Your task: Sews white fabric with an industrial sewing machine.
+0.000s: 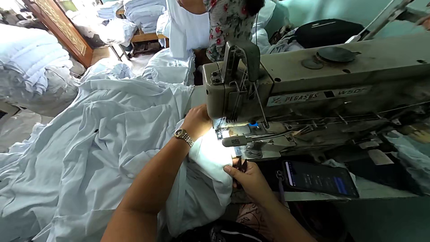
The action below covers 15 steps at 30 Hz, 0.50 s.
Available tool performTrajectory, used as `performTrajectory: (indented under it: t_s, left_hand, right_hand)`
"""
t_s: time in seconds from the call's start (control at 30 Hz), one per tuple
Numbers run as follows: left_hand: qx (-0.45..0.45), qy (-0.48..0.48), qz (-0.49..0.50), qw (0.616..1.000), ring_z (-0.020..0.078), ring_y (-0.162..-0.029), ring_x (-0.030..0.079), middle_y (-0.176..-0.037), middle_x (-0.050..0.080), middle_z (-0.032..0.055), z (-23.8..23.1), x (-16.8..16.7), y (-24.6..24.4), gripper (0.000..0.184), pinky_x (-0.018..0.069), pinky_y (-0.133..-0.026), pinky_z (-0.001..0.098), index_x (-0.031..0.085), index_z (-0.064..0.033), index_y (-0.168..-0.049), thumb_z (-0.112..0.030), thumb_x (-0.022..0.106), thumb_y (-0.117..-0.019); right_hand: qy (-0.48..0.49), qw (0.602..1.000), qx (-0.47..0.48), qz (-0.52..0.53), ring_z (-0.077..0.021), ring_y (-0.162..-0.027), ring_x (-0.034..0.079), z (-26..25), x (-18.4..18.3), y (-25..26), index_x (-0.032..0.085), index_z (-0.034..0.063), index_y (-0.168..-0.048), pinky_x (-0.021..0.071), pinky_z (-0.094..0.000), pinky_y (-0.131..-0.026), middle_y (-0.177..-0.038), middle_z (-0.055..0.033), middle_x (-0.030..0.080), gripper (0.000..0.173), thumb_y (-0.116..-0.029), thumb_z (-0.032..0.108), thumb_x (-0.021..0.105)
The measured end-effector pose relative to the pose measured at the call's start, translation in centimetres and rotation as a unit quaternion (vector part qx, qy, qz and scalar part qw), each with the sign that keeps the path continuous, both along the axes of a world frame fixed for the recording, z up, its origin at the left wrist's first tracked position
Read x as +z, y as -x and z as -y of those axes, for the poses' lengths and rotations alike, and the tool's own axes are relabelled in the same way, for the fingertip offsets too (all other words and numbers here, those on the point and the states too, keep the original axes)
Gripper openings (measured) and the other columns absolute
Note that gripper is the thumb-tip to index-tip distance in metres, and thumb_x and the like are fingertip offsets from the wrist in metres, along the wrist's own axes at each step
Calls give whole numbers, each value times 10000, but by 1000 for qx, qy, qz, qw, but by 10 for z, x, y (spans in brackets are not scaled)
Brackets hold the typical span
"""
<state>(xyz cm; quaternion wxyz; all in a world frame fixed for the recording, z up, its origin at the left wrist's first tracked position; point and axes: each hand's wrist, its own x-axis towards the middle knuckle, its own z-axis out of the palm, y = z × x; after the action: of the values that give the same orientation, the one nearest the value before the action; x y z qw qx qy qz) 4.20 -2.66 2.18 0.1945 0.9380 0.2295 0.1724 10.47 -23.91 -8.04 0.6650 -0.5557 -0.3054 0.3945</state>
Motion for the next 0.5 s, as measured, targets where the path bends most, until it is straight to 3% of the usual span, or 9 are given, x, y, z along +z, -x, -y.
performTrajectory:
  t_s: [0.17, 0.33, 0.5]
  left_hand:
    - [-7, -13, -8, 1000, 338, -989, 691, -1007, 714, 181, 0, 0, 0, 167, 526, -850, 547, 704, 2, -1045, -132, 668, -952]
    - [-3, -13, -4, 1000, 329, -1064, 680, -1073, 720, 167, -5, -8, -3, 200, 519, -914, 558, 710, -23, -1095, -161, 659, -961]
    - [14, -17, -28, 999, 356, -1060, 680, -1061, 716, 188, -6, -11, -6, 225, 517, -913, 575, 698, -15, -1095, -188, 671, -953]
  right_hand:
    - [1, 1000, -4, -11, -48, -504, 582, 1, 0, 1, 722, 37, -932, 508, -192, -470, -706, -13, 682, 65, -902, 93, 733]
    - [6, 1000, 4, -25, -52, -501, 573, 0, 1, -1, 717, 30, -941, 502, -197, -469, -711, -19, 681, 73, -903, 91, 732]
    - [-1, 999, 7, -40, -55, -505, 567, -1, 0, 0, 704, 19, -944, 497, -204, -472, -709, -20, 674, 73, -907, 78, 725]
